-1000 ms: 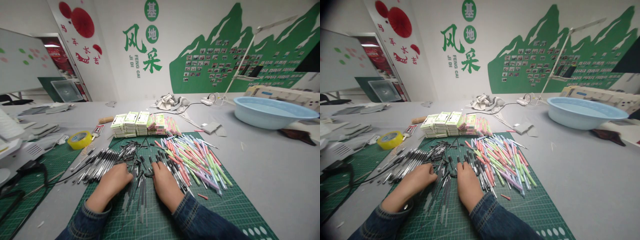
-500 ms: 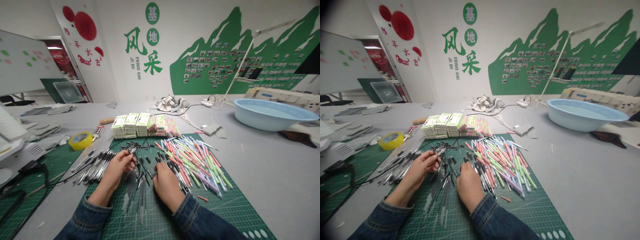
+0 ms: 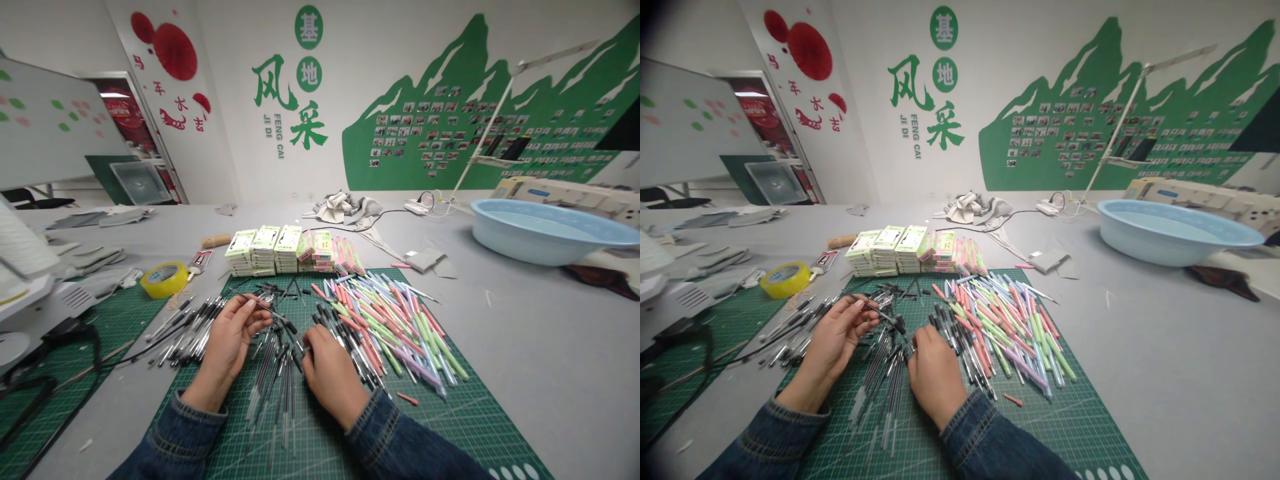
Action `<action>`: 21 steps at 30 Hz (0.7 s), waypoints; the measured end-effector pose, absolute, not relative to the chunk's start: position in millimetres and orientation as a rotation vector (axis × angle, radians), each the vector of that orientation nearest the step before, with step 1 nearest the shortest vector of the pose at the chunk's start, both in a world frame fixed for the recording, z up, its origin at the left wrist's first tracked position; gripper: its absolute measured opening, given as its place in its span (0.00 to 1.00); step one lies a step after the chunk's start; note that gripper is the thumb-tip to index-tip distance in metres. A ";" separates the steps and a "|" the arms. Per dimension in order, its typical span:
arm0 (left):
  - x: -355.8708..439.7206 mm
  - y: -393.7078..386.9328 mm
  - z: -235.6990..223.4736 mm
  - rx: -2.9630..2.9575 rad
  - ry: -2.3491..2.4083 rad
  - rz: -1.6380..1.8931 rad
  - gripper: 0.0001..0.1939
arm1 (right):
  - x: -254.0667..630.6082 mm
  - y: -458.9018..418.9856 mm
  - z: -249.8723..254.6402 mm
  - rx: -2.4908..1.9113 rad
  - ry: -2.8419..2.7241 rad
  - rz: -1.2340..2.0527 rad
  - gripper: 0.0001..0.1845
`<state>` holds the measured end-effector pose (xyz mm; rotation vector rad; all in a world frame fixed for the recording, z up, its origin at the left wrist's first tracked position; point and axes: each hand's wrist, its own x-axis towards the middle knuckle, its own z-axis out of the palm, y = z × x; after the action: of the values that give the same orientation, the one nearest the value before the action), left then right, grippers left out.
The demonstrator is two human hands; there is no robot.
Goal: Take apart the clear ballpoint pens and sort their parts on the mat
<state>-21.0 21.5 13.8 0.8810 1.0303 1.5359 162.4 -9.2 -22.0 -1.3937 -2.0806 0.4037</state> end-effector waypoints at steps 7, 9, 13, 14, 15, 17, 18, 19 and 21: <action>-21.7 19.1 16.2 1.021 1.111 1.514 0.12 | 163.3 -10.7 -20.7 -1.403 -2.105 0.371 0.10; -19.9 17.2 18.3 1.151 1.179 1.465 0.12 | 163.3 -11.3 -19.8 -1.406 -2.104 0.358 0.10; -12.1 13.2 19.9 1.425 1.225 1.285 0.12 | 163.3 -11.8 -17.2 -1.368 -2.056 0.416 0.09; -9.9 12.3 19.4 1.455 1.212 1.250 0.12 | 163.3 -11.6 -16.6 -1.350 -2.032 0.447 0.09; -7.9 11.5 18.7 1.472 1.203 1.220 0.13 | 163.4 -11.2 -16.0 -1.330 -2.007 0.482 0.09; -4.4 9.9 17.1 1.489 1.209 1.173 0.14 | 163.0 -10.0 -15.2 -1.290 -1.941 0.564 0.09; -3.0 9.1 16.7 1.501 1.221 1.153 0.14 | 162.5 -9.3 -15.0 -1.267 -1.901 0.625 0.08; -1.8 8.2 16.4 1.515 1.234 1.137 0.13 | 161.7 -8.6 -15.0 -1.235 -1.850 0.714 0.07; 0.0 6.9 16.7 1.532 1.244 1.108 0.13 | 159.4 -7.2 -15.7 -1.117 -1.708 0.990 0.05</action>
<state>0.0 6.9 16.7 1.5322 1.2441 1.1085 159.4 -7.2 -15.7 -1.1173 -1.7075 0.9897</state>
